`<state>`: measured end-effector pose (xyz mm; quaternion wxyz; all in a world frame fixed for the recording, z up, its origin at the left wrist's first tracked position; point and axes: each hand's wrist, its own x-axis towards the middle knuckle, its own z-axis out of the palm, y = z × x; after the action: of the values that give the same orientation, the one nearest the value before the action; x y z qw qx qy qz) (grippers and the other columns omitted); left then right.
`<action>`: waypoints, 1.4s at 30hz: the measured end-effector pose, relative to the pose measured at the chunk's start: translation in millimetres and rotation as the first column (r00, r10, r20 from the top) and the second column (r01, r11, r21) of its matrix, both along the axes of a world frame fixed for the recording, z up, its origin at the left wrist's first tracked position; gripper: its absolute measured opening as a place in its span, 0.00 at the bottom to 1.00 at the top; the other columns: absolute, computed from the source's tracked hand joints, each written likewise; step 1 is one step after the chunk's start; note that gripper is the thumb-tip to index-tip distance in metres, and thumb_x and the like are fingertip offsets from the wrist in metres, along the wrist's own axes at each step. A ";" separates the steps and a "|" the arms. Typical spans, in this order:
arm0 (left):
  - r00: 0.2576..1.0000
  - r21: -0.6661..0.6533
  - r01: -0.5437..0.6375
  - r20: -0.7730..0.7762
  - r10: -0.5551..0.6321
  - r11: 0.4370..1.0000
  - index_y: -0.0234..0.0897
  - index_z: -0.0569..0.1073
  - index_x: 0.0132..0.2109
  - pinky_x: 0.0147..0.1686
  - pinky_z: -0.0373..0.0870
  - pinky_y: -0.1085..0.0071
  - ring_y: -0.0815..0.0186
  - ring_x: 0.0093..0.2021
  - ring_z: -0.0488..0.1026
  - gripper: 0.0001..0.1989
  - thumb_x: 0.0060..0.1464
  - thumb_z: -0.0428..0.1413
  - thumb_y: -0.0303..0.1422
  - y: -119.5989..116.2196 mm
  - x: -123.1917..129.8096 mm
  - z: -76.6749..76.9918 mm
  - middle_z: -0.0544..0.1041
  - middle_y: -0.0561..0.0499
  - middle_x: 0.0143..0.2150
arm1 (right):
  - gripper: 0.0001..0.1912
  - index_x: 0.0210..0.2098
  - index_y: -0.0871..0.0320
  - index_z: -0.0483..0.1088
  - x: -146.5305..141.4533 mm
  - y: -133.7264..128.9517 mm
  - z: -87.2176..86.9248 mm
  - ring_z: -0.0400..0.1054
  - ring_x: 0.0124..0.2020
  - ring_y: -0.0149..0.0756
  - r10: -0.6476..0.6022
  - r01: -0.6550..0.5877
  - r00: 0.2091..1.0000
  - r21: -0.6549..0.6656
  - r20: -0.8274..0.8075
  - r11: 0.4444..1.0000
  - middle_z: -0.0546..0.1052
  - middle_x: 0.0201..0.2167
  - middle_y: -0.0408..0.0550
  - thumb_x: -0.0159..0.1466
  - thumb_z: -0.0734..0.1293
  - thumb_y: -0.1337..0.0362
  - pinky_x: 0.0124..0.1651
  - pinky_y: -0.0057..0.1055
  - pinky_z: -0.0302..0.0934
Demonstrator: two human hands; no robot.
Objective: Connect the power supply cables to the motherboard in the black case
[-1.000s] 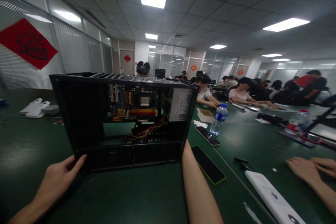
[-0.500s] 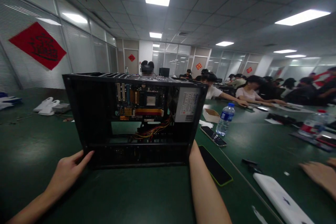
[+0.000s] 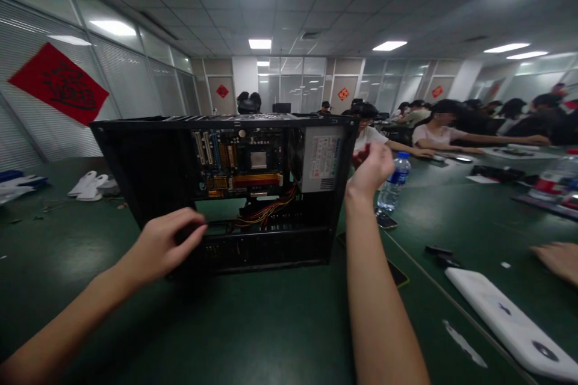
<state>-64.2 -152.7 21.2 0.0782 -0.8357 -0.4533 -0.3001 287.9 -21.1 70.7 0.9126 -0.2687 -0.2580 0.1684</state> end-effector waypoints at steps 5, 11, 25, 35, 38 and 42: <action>0.970 -0.422 -0.059 -0.240 -0.049 0.904 0.37 0.79 0.47 0.45 0.73 0.66 0.57 0.45 0.78 0.17 0.59 0.57 0.44 80.3 81.6 21.2 0.81 0.43 0.48 | 0.09 0.29 0.55 0.59 -7.3 -51.5 36.0 0.52 0.17 0.24 -0.206 0.168 0.978 0.445 0.040 0.880 0.57 0.19 0.35 0.65 0.55 0.71 0.21 0.22 0.49; 0.922 -0.465 -0.223 -0.385 0.031 0.857 0.35 0.82 0.44 0.35 0.70 0.67 0.53 0.40 0.79 0.18 0.46 0.66 0.40 115.1 100.0 1.1 0.82 0.39 0.44 | 0.06 0.28 0.57 0.66 -25.5 -98.0 42.9 0.57 0.15 0.25 -0.325 0.109 0.869 0.495 0.374 0.862 0.64 0.20 0.37 0.63 0.64 0.68 0.17 0.27 0.50; 0.959 0.083 -0.158 0.251 0.133 0.984 0.37 0.83 0.46 0.47 0.71 0.66 0.57 0.47 0.79 0.15 0.59 0.54 0.35 82.2 68.9 61.9 0.83 0.45 0.47 | 0.16 0.42 0.61 0.74 -64.7 -68.2 -5.0 0.73 0.41 0.42 0.484 -0.073 -0.324 -0.531 0.813 0.844 0.79 0.40 0.54 0.67 0.68 0.52 0.45 0.35 0.65; 0.981 -0.109 0.013 0.193 0.008 0.994 0.36 0.84 0.42 0.40 0.74 0.69 0.60 0.38 0.80 0.14 0.56 0.55 0.33 47.2 75.4 76.1 0.85 0.49 0.39 | 0.13 0.36 0.62 0.76 -122.2 -51.9 -22.4 0.73 0.45 0.38 0.430 -0.444 -0.330 -0.540 0.840 0.715 0.80 0.40 0.50 0.63 0.60 0.77 0.52 0.33 0.64; 0.974 -0.153 -0.004 0.224 0.039 0.988 0.35 0.84 0.41 0.38 0.75 0.69 0.60 0.37 0.80 0.13 0.56 0.55 0.33 43.4 66.2 79.5 0.84 0.49 0.38 | 0.09 0.39 0.62 0.75 -119.9 -67.5 -12.4 0.73 0.43 0.36 0.446 -0.451 -0.347 -0.564 0.825 0.692 0.80 0.41 0.49 0.66 0.62 0.72 0.49 0.31 0.64; 0.922 -0.133 0.101 0.384 -0.043 0.986 0.33 0.82 0.43 0.41 0.78 0.66 0.60 0.39 0.80 0.13 0.53 0.60 0.33 33.0 71.8 82.5 0.83 0.46 0.43 | 0.14 0.50 0.64 0.71 -142.4 -66.2 -33.2 0.71 0.51 0.46 0.411 -0.246 -0.334 -0.500 0.848 0.830 0.76 0.50 0.59 0.68 0.65 0.62 0.55 0.38 0.62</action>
<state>7.6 -119.7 103.7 -0.0853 -0.7812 -0.4501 -0.4240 145.6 -87.3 37.5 0.2643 -0.2587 -0.9141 0.1663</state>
